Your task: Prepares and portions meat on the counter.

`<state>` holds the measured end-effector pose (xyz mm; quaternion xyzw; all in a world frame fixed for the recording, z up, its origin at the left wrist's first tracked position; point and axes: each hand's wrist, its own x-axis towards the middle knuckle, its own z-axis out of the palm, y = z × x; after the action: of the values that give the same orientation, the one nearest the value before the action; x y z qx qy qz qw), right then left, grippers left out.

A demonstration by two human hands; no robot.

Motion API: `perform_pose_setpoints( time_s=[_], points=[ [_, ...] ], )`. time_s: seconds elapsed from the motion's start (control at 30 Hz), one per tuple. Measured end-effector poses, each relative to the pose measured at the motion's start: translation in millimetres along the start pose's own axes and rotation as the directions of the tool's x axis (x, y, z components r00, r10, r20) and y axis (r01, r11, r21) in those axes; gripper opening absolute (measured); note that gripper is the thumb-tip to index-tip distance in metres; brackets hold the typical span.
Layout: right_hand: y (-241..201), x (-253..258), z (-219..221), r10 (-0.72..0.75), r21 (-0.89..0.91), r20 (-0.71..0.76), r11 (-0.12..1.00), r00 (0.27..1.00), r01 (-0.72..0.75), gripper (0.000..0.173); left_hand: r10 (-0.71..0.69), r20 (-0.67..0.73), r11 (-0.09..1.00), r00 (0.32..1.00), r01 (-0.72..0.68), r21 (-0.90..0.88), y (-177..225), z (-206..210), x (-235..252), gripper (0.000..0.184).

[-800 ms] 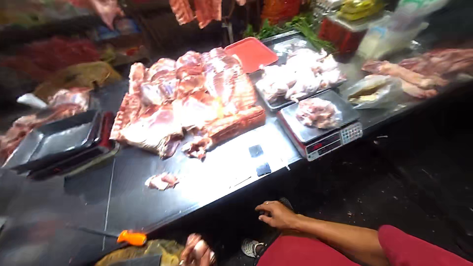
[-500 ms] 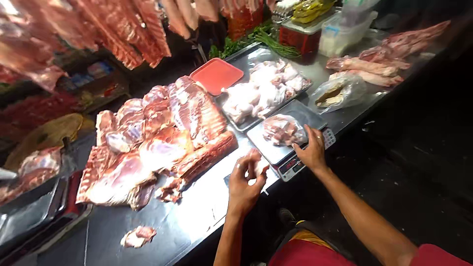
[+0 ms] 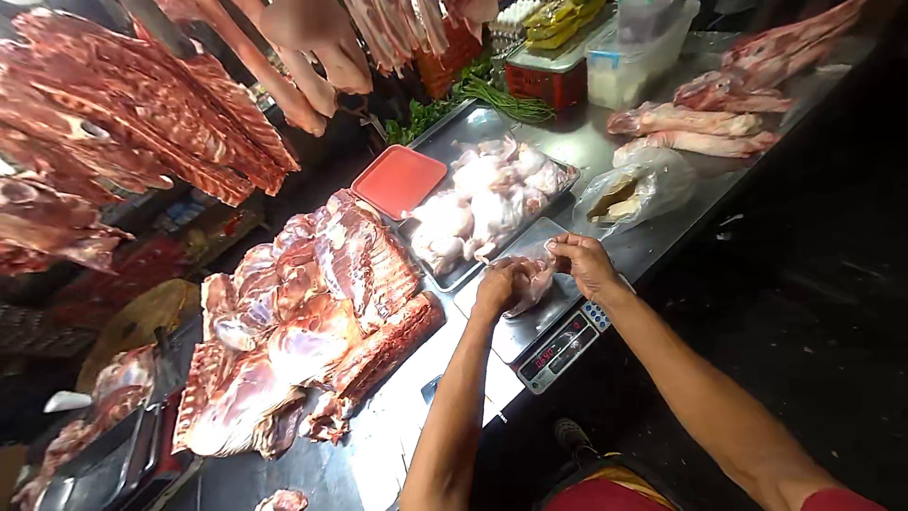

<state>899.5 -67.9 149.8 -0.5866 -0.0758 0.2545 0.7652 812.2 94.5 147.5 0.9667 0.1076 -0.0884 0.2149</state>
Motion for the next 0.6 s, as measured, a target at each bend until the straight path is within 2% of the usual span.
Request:
perform_pose_setpoints(
  time_s=[0.07, 0.17, 0.27, 0.4, 0.47, 0.6],
  points=[
    [2.3, -3.1, -0.6, -0.029, -0.052, 0.036, 0.998, 0.999, 0.031, 0.011, -0.085, 0.017, 0.993, 0.996, 0.083, 0.082, -24.4, 12.4, 19.1, 0.044],
    [8.1, -2.2, -7.3, -0.078, -0.165, 0.088, 0.982, 0.993, 0.092, 0.011, 0.004, 0.029, 0.995, 1.000, -0.007, 0.096, -29.6, 3.3, 8.1, 0.050],
    [6.6, -4.7, -18.7, -0.121, -0.334, 0.166, 0.927, 0.979, 0.171, 0.029, 0.040, -0.007, 0.999, 0.999, -0.040, 0.034, -15.7, -31.5, -23.7, 0.048],
    [13.0, -7.0, -31.6, -0.148, -0.444, 0.204, 0.867, 0.968, 0.227, 0.035, 0.080, -0.231, 0.995, 0.970, -0.090, -0.034, -31.3, -49.9, -60.0, 0.040],
    [21.3, -5.8, -39.0, -0.162, -0.461, 0.198, 0.855, 0.967, 0.237, 0.043, 0.011, -0.308, 0.994, 0.951, -0.045, -0.104, -41.0, -48.6, -78.8, 0.042],
    [26.4, -11.1, -52.4, -0.194, -0.482, 0.178, 0.837, 0.965, 0.258, 0.059, -0.254, -0.352, 0.947, 0.901, 0.157, -0.280, -50.2, -39.7, -103.1, 0.057]
  ],
)
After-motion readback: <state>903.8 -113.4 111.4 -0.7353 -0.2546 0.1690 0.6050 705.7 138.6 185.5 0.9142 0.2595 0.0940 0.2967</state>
